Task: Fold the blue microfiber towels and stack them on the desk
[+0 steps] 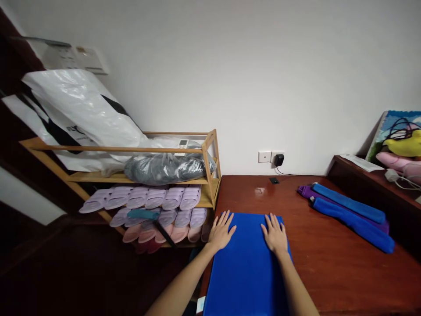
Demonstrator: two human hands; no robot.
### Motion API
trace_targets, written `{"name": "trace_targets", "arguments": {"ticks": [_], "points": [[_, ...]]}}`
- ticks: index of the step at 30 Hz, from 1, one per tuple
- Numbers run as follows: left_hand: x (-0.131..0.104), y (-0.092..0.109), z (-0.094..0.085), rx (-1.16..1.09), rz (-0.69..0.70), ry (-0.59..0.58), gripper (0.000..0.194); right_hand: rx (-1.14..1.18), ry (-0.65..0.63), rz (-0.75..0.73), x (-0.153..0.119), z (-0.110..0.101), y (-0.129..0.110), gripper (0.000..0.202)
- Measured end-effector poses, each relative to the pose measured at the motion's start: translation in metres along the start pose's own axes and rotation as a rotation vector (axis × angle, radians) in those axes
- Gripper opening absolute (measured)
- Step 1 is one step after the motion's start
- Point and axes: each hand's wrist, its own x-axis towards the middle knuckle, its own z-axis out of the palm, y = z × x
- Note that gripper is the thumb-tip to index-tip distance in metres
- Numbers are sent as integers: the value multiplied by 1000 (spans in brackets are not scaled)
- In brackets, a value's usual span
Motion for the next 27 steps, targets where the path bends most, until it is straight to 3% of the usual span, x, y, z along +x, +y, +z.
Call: {"name": "trace_targets", "arguments": {"ticks": [3, 5, 9, 12, 15, 17, 23, 27], "points": [[1, -6, -8, 33, -57, 3, 60, -40, -4, 79, 1, -6, 30, 62], [-3, 3, -15, 56, -86, 14, 61, -68, 36, 84, -5, -11, 33, 64], [-41, 34, -24, 22, 73, 65, 62, -85, 188, -38, -41, -13, 6, 73], [-82, 48, -22, -38, 217, 42, 66, -20, 150, -175, -79, -7, -18, 69], [-102, 50, -18, -57, 238, -3, 67, 11, 93, -210, -97, 0, -29, 65], [-98, 46, -16, -55, 232, -11, 67, 17, 75, -204, -94, 1, -29, 65], [-59, 36, -21, -27, 226, 21, 63, 33, 78, -208, -51, -11, -29, 64], [-64, 50, -28, 6, 206, 73, 55, 68, 163, -229, -59, -24, -45, 56]]}}
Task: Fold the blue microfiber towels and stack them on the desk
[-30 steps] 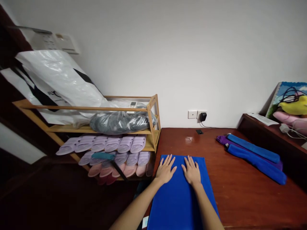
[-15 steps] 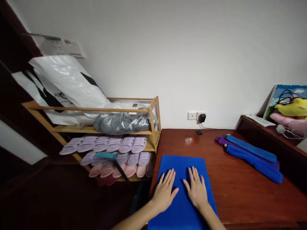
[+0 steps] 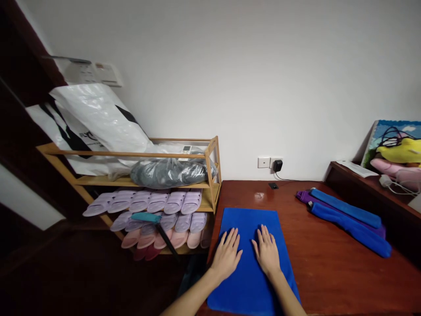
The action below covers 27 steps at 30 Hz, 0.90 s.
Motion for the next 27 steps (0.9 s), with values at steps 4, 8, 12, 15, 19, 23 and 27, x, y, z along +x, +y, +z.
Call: {"name": "trace_targets", "arguments": {"ticks": [4, 8, 12, 15, 19, 23, 27], "points": [[-28, 27, -1, -11, 30, -6, 57, 90, -38, -92, -36, -4, -34, 48], [-51, 32, -2, -60, 19, -66, 58, 143, -158, -120, -66, -5, -41, 51], [-61, 17, -9, -88, 65, -76, 60, 90, -142, -96, -83, -12, -9, 58], [-70, 6, -14, -60, 26, -60, 59, 56, -131, -70, -100, -19, 24, 61], [-90, 4, -14, -18, -50, -32, 58, 48, -86, -39, -129, -23, 63, 62], [-113, 12, -5, 17, -141, -7, 58, 24, -13, -71, -149, -19, 84, 56], [-123, 27, 13, 17, -135, 14, 67, 0, 96, -47, -153, -12, 67, 55]]}}
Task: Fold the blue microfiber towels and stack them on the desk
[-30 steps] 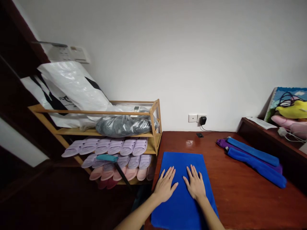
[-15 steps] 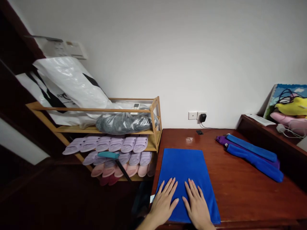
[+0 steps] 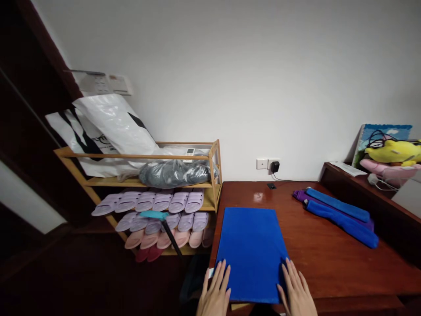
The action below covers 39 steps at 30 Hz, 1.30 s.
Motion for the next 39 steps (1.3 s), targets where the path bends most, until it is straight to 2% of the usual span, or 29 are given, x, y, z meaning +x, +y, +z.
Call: {"name": "trace_targets", "arguments": {"ticks": [3, 6, 12, 15, 18, 25, 31, 35, 39], "points": [[0, 9, 11, -48, 113, -31, 74, 31, -3, 30, 1, 10, -26, 57], [2, 8, 14, -85, 170, -44, 75, 47, -25, 58, 6, 19, -40, 58], [20, -3, -8, -100, 131, -42, 62, 8, -106, 67, 42, 25, -37, 64], [42, -10, -19, -116, 90, -79, 57, -11, -128, 42, 69, 30, -35, 64], [70, -21, -20, -130, 72, -113, 55, -17, -115, 42, 97, 40, -32, 64], [134, -53, -3, -94, 54, -122, 54, -18, -136, 68, 159, 65, -23, 68], [169, -67, 6, -73, 44, -124, 56, -19, -164, 83, 198, 73, -18, 69], [168, -70, 1, -74, 54, -146, 57, -58, -124, 67, 196, 71, -19, 67], [137, -65, -1, -56, 40, -116, 58, -119, -100, 78, 164, 67, -24, 63]]}}
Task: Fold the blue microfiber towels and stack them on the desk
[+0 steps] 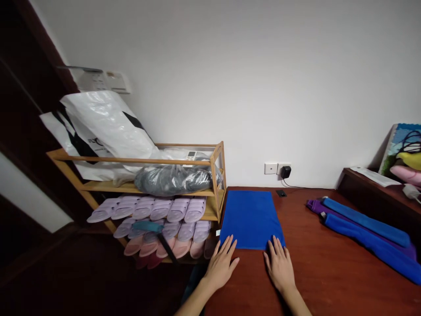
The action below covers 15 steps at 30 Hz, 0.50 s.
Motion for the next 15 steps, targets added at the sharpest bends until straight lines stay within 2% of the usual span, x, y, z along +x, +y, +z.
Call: {"name": "trace_targets", "arguments": {"ticks": [3, 5, 15], "points": [[-22, 10, 7, 27, -89, 33, 59, -6, 3, 40, -21, -1, -2, 64], [-26, 14, 11, 37, -127, 42, 59, 1, 0, 46, -24, -2, -2, 65], [9, -6, 18, 53, -144, 91, 59, 46, -52, 24, 21, 6, 5, 65]]}}
